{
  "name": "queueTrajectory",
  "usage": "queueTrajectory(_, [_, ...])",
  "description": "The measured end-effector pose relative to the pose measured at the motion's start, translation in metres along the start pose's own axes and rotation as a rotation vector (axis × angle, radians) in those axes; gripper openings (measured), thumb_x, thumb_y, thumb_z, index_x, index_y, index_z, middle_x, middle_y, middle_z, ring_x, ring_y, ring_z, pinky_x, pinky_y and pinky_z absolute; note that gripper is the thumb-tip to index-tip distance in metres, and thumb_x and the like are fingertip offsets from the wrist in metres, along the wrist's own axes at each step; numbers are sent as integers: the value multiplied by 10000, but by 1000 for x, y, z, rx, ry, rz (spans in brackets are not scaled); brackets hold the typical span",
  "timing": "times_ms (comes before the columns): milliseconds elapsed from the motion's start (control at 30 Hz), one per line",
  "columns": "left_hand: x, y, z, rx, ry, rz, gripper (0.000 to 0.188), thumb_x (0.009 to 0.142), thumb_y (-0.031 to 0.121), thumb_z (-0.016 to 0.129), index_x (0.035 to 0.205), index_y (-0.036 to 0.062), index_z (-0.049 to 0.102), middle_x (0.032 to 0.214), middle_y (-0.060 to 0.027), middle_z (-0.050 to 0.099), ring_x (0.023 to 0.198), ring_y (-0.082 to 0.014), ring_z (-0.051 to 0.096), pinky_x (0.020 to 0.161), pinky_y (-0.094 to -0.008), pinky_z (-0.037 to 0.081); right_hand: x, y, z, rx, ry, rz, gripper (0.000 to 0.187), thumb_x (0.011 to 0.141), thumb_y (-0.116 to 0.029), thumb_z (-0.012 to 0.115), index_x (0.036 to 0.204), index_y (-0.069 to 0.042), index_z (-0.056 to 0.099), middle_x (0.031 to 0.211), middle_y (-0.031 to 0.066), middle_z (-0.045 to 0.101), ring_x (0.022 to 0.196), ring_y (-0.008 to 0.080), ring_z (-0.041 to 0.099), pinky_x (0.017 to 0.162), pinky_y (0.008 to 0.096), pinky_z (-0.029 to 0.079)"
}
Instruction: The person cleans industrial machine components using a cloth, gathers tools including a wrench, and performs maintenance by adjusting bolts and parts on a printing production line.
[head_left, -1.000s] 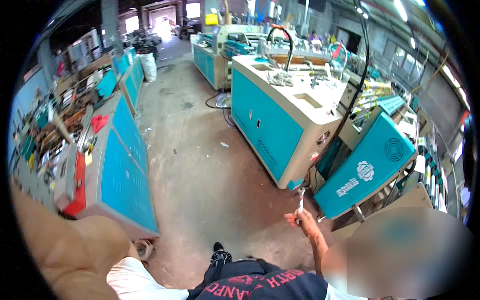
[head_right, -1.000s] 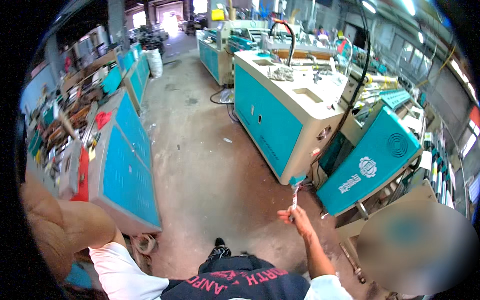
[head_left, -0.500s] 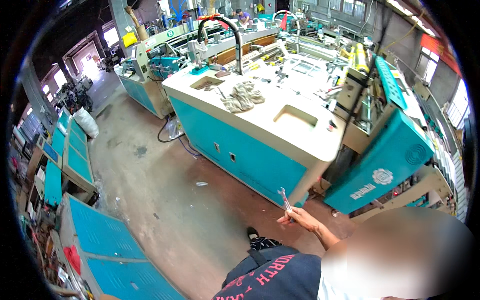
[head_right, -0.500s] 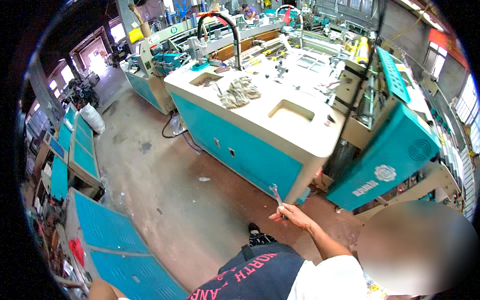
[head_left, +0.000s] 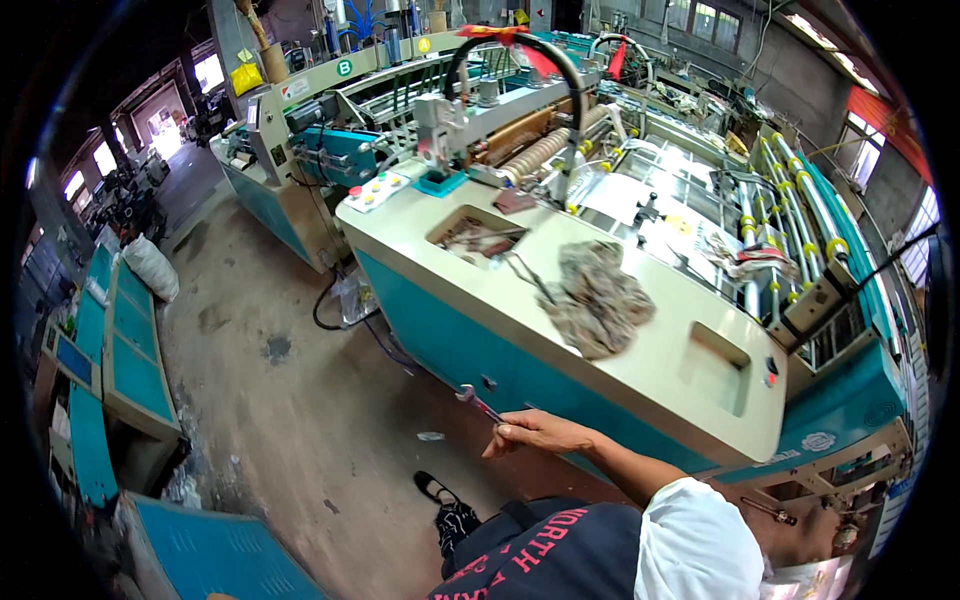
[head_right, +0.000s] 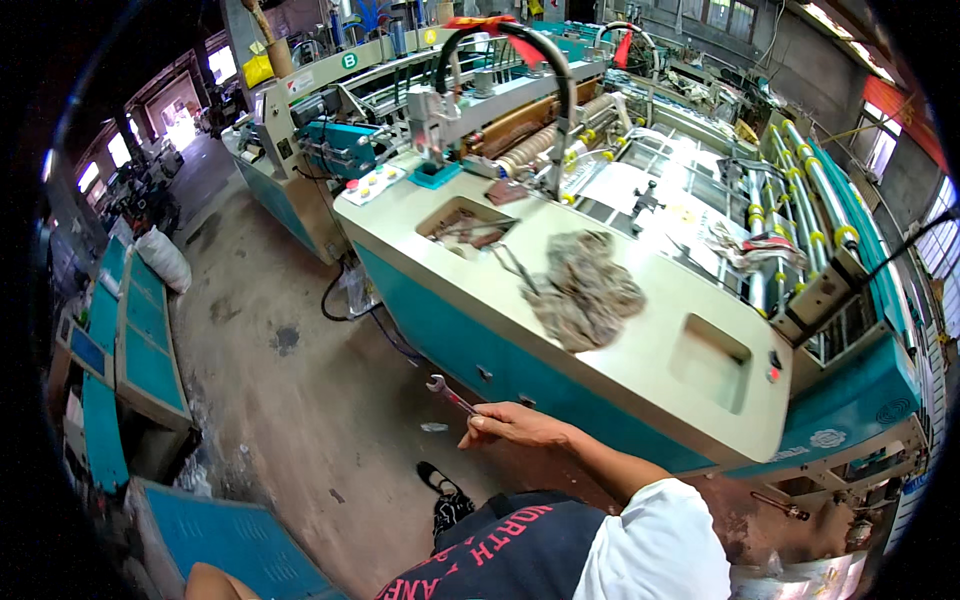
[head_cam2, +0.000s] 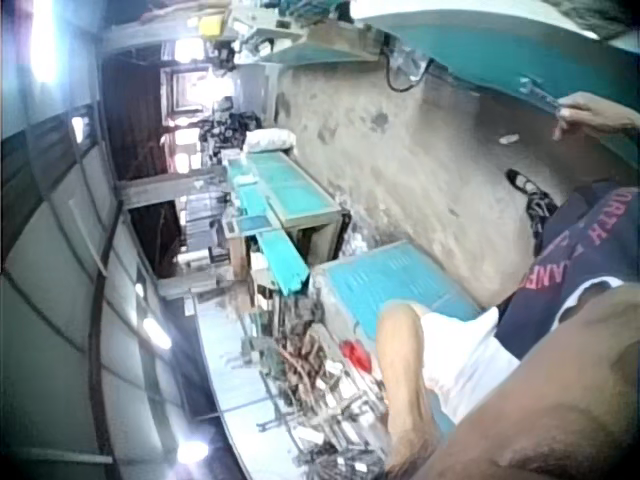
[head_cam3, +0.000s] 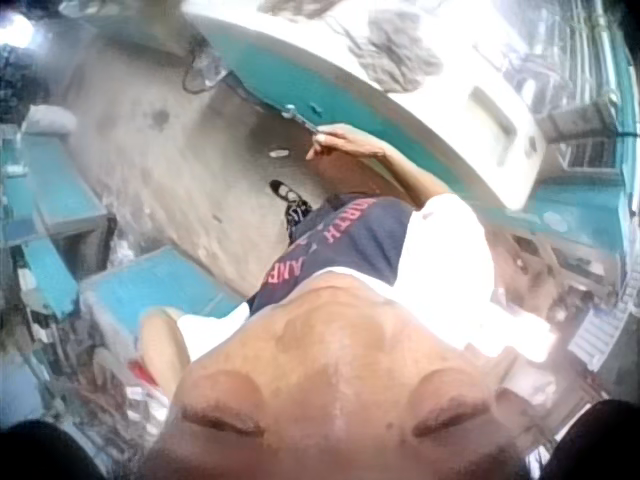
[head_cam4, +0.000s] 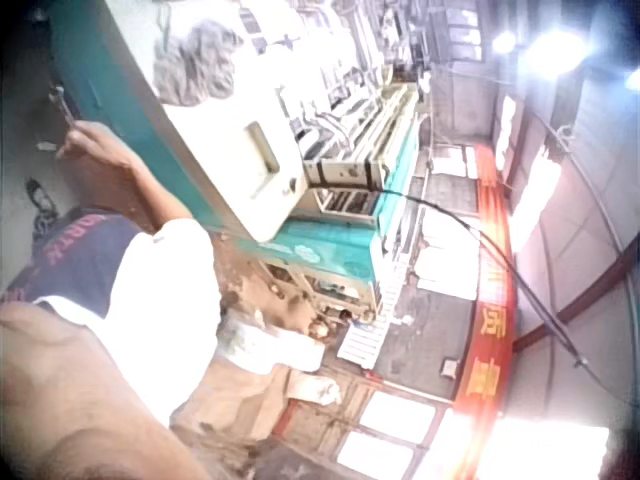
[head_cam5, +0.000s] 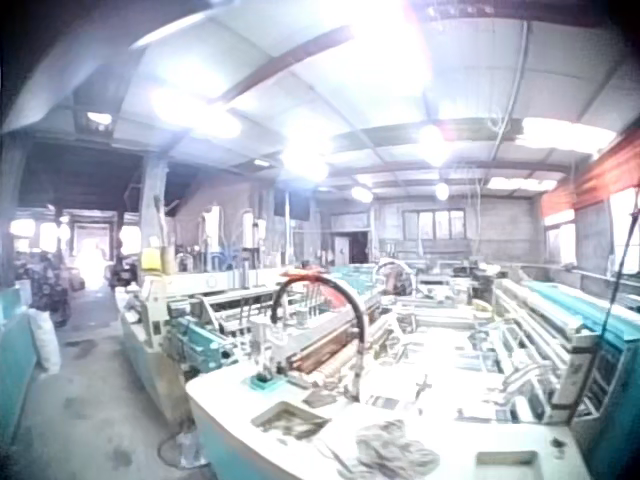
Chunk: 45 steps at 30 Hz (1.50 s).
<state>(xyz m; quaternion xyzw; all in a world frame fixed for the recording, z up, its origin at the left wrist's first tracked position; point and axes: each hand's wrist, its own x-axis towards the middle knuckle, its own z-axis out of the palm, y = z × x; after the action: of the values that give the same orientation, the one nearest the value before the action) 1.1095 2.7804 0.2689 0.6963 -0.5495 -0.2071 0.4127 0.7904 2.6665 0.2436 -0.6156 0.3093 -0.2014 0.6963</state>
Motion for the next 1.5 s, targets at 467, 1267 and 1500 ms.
queueTrajectory(467, [355, -48, -71, 124, -54, 267, 597, 751, 118, 688, 1300, -26, 505, 1333, -205, 519, 1042, -300, 599, 836, -348, 543, 284, -100, -84, 86, 272, -79, 236, 950, -210, 620, 1009, 1, 706, 992, 52, 688, 949, 123, 605, 883, 300, 474])
queueTrajectory(1267, [603, 88, 209, -885, -1564, -439, 162, 971, 117, 524, 1089, 9, 553, 925, -81, 639, 673, -111, 563, 575, -247, 472, 373, -155, -151, -52, 1289, -529, 203, 1009, -188, 465, 1071, -8, 536, 1379, 243, 460, 1049, 200, 609, 837, 328, 510])
queueTrajectory(1500, [568, 141, 302, -897, -1363, -273, 195, 937, 211, 611, 812, 72, 555, 640, 5, 519, 490, -84, 461, 444, -243, 386, 282, -142, -194, 376, 1277, -208, 482, 1038, -287, 369, 1446, -41, 300, 1144, 233, 625, 763, 195, 679, 615, 279, 571])
